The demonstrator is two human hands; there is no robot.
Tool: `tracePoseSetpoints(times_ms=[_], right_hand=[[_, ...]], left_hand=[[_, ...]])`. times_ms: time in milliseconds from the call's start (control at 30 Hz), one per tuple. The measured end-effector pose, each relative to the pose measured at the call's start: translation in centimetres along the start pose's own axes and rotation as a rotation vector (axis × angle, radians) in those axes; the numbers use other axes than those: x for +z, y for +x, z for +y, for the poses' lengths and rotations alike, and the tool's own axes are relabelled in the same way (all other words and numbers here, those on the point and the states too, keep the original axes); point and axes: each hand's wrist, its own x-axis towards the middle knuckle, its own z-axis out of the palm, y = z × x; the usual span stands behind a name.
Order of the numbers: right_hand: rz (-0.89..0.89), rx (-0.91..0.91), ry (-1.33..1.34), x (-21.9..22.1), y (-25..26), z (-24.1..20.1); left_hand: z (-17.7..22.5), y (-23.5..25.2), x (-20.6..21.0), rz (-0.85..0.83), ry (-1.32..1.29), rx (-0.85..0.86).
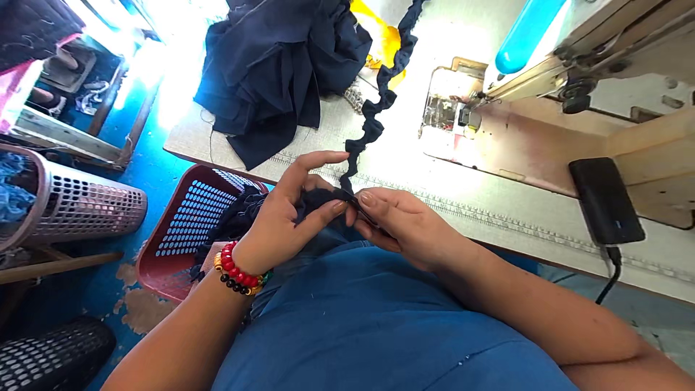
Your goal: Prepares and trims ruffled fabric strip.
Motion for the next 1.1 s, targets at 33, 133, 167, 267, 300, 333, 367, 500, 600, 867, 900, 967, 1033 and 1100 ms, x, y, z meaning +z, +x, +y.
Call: tracePoseSetpoints(times_ms=[33, 133, 167, 267, 300, 333, 367, 500, 600, 867, 900, 967, 1033, 1100], right_hand=[[-0.014, -0.009, 0.015, -0.1, -0.1, 0.0], [-0.029, -0.027, 0.081, -0.1, -0.4, 0.1], [-0.030, -0.031, 0.104, -0.2, -0.4, 0.1], [-0.062, 0.003, 0.186, -0.4, -0.6, 0.2], [-0.078, 0.031, 0.228, -0.4, -0.6, 0.3], [-0.091, 0.063, 0.277, -0.4, -0.7, 0.3], [-0.099, 0.092, 0.329, -0.4, -0.7, 0.3], [-0.089, 0.169, 0.475, -0.2, -0.8, 0.2], [-0.078, 0.151, 0.459, -0.3, -0.8, 0.4], [-0.042, 0.136, 0.414, -0.5, -0.5, 0.9], [-0.043, 0.133, 0.414, -0.6, -0.4, 1.1], [-0.043, 0.129, 0.410, -0.7, -0.3, 1.5], [-0.045, 0.129, 0.397, -0.8, -0.2, 1.7], [-0.053, 0.127, 0.385, -0.9, -0.2, 1.9]], left_hand=[[0.1, 0.2, -0.1, -0.023, 0.038, 0.028], [0.2, 0.8, -0.4, -0.088, 0.052, 0.056], [0.2, 0.9, -0.4, -0.097, 0.042, 0.052], [0.2, 1.5, -0.7, -0.158, -0.026, -0.012], [0.1, 1.7, -0.9, -0.190, -0.055, -0.039], [-0.2, 2.0, -1.1, -0.224, -0.087, -0.049], [-0.6, 2.3, -1.3, -0.272, -0.114, -0.040], [-1.4, 3.1, -1.5, -0.335, -0.154, -0.015], [-1.5, 3.4, -1.4, -0.342, -0.143, -0.014], [-1.3, 3.7, -1.1, -0.332, -0.054, 0.023], [-1.3, 3.8, -1.1, -0.331, -0.038, 0.020], [-1.3, 3.7, -1.1, -0.327, -0.005, 0.013], [-1.2, 3.5, -1.0, -0.320, 0.007, -0.008], [-1.0, 3.2, -0.9, -0.310, 0.013, -0.022]])
